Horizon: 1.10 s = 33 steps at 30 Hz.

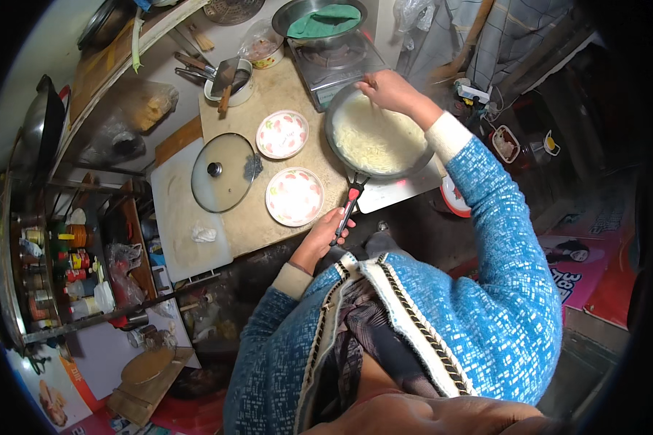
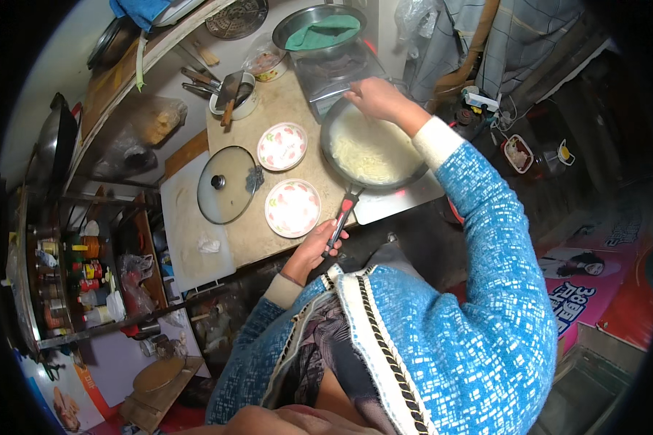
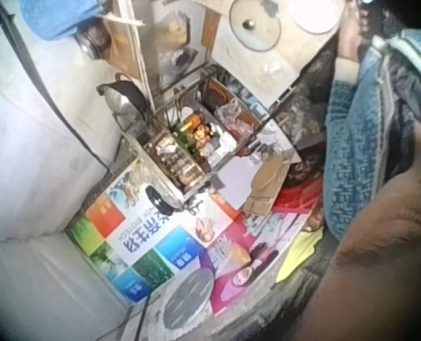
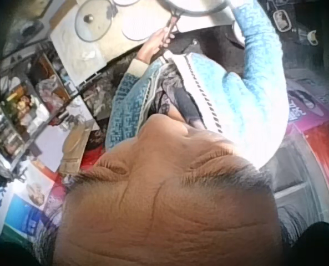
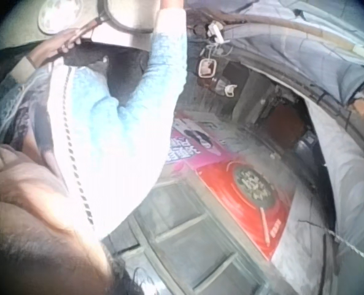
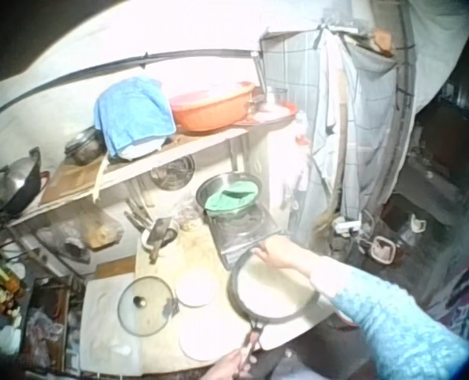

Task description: The person stirs boiling noodles in a pan on a portable stove using chopsticks, then covers the pan with a lid. They retrieve two bowls from a shelf and place them on the counter. The person continues stirring the noodles and then uses a ladle and chopsticks to transfer cooked noodles into the bowls.

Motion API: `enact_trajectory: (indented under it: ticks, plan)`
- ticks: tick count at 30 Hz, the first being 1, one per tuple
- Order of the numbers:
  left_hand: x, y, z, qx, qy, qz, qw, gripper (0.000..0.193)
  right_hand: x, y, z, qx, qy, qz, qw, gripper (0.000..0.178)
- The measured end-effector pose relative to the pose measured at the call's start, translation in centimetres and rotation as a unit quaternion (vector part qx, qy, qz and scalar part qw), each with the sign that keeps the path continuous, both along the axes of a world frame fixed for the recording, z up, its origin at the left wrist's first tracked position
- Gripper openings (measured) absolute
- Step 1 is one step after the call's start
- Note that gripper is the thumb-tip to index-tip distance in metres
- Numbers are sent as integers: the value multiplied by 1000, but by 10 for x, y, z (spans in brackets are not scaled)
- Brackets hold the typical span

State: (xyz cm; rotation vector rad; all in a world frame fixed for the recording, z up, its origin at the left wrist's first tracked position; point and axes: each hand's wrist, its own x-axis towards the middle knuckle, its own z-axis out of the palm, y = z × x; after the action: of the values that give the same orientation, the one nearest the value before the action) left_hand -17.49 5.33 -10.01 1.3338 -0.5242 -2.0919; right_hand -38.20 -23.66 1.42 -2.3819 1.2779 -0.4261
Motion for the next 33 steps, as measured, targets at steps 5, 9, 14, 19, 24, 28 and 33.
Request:
enact_trajectory:
  ticks: [5, 9, 14, 19, 24, 28, 33]
  plan:
    - [-4, 1, 6, -12, -31, -7, 999, 28, 21, 22, -39, 122, -162, 41, 978, 33]
    - [-4, 1, 7, -7, -30, 6, 1000, 27, -12, 18, -52, 104, -100, 43, 989, 31]
    - [-5, 4, 5, -2, -13, 11, 1000, 26, -27, 34, -23, 69, -110, 39, 991, 26]
    - [-8, 3, 6, 3, -24, 15, 1000, 27, -12, 71, -53, 143, -186, 164, 958, 23]
    - [-10, 4, 10, 1, -40, 13, 999, 27, -40, 51, -58, 64, -148, 52, 986, 21]
    - [-9, 4, 12, -6, -43, 2, 999, 28, -58, 66, -30, 92, -192, 63, 975, 19]
    - [-7, 3, 13, -2, -36, -8, 999, 27, -57, 99, -45, 146, -167, 212, 952, 20]
